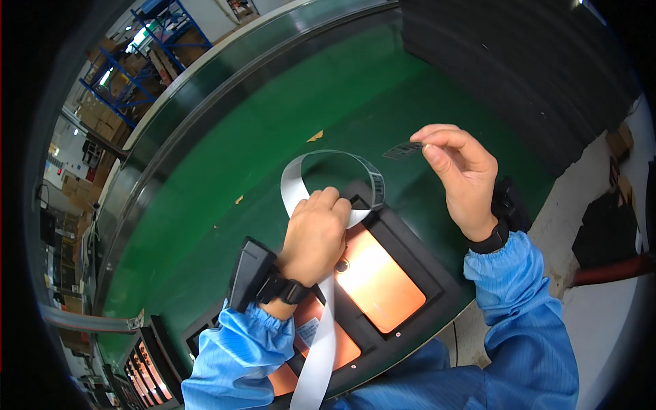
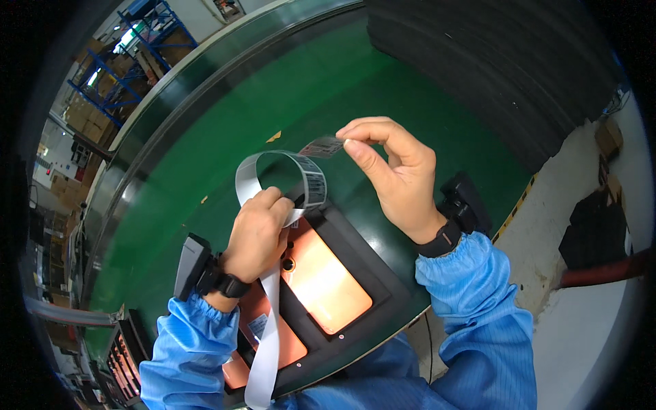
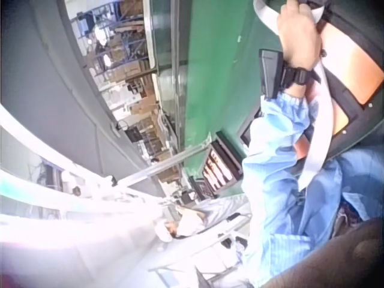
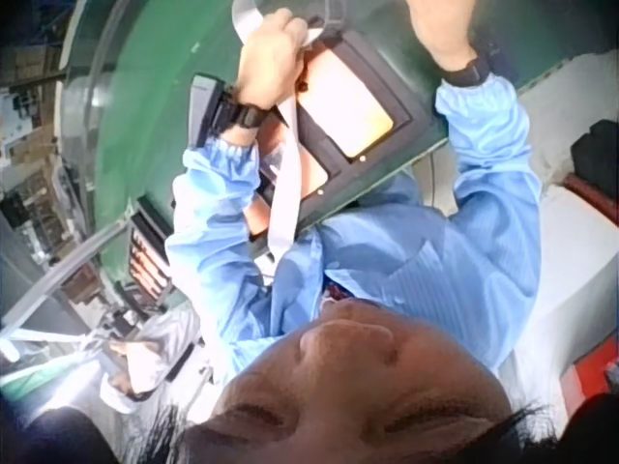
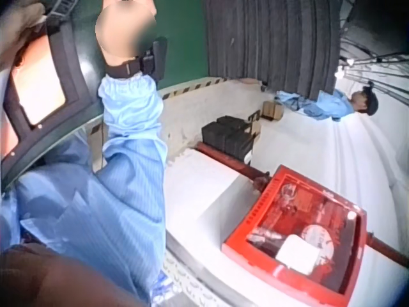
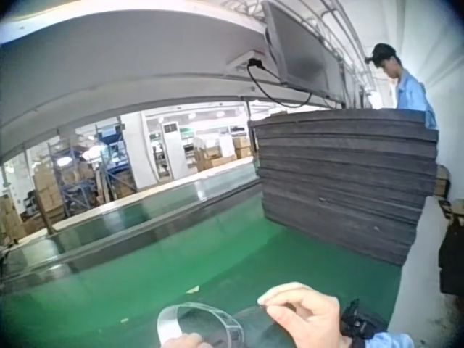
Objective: Applying labels and regulatory stickers to the back of smartphones on a factory assembly line.
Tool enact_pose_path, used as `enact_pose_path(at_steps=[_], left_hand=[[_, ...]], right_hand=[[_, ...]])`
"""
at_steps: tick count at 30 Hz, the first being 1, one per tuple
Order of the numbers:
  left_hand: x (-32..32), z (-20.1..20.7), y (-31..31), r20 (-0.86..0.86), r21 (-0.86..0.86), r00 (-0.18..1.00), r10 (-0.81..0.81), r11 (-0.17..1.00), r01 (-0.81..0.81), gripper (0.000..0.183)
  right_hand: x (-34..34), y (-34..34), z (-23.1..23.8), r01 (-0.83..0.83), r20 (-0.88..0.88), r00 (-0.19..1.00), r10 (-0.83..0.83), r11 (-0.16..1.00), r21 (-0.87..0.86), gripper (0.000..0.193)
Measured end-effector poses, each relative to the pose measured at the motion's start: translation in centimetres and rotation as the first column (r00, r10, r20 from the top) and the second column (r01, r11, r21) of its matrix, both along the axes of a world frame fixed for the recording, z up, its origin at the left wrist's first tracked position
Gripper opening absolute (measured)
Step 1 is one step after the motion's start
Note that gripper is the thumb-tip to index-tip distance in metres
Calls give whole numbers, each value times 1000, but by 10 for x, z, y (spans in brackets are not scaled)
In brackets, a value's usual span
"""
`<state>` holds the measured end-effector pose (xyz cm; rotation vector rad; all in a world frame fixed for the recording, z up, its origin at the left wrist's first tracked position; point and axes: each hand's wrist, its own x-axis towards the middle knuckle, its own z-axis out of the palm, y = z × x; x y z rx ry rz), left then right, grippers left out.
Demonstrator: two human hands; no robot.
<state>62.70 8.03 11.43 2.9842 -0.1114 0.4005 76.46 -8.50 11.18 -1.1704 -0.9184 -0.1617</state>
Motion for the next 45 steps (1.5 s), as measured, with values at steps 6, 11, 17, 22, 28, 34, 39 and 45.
enact_pose_path(at_steps=[6,11,17,22,28,34,39,45], left_hand=[[-71,25,-59,18,-184,997,-72,980,74,27],[-156,12,-112,-12,-282,994,-110,954,102,42],[-133,40,-130,150,-160,945,-292,936,315,30],[-118,31,-149,403,-197,910,-100,961,193,25],[-125,42,-160,127,-163,991,-50,984,71,21],[-126,37,-171,45,-228,995,-87,969,95,21],[-124,36,-178,14,-265,996,-93,960,94,21],[-124,35,-181,-15,-305,994,-111,947,101,21]], right_hand=[[19,-20,-11,-120,-262,959,108,992,-31,9],[5,-17,-18,-353,-220,934,283,826,-440,8],[-20,-12,-14,-372,-8,855,519,601,-707,11],[-35,-17,-11,-388,20,796,605,536,-750,8],[-45,-19,-20,-256,86,830,550,515,-818,9],[-51,-15,-20,-190,169,821,545,541,-819,12],[-57,-15,-18,-180,148,842,520,528,-830,15],[-56,-15,-18,-147,207,814,542,538,-830,14]])
